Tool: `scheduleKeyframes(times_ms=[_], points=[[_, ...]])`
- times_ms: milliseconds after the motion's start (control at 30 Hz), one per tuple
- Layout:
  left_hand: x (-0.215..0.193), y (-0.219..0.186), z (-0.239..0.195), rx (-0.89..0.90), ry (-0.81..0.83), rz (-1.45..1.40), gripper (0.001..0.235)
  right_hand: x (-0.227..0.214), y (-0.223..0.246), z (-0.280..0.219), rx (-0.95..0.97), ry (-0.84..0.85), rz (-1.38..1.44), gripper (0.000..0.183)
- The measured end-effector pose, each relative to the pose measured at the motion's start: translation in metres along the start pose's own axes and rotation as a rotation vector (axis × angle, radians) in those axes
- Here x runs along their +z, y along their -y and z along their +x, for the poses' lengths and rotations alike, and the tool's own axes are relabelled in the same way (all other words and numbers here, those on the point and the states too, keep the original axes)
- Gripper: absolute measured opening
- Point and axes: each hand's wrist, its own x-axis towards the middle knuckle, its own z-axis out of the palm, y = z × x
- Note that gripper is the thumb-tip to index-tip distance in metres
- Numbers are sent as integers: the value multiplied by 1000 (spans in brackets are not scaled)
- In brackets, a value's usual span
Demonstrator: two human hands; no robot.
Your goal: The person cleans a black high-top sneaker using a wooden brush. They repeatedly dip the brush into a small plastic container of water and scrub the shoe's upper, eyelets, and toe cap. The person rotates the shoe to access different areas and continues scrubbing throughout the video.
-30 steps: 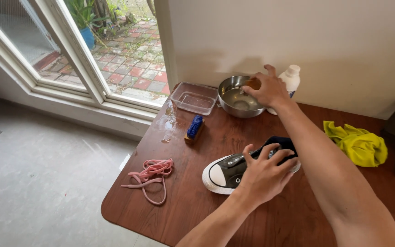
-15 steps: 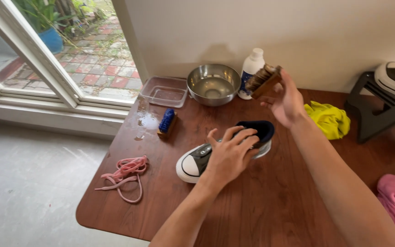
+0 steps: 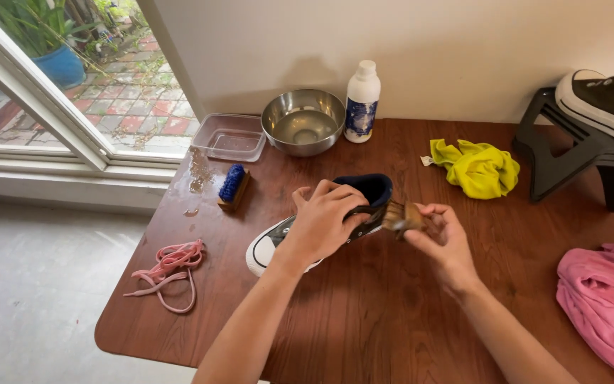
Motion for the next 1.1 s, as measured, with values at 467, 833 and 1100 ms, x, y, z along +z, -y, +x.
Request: scheduleKeyframes(times_ms=[467,833,1100], points=[[-41,-16,50,-199,524,41,26,47,18,-19,-218,-128,-841,73],[-34,-17,59,-227,630,4,28,51,-1,-22,-215,-51,-832,74],[-34,-15,65,-225,642,-12,35,44,-1,-10,-209,-173,-768,75]])
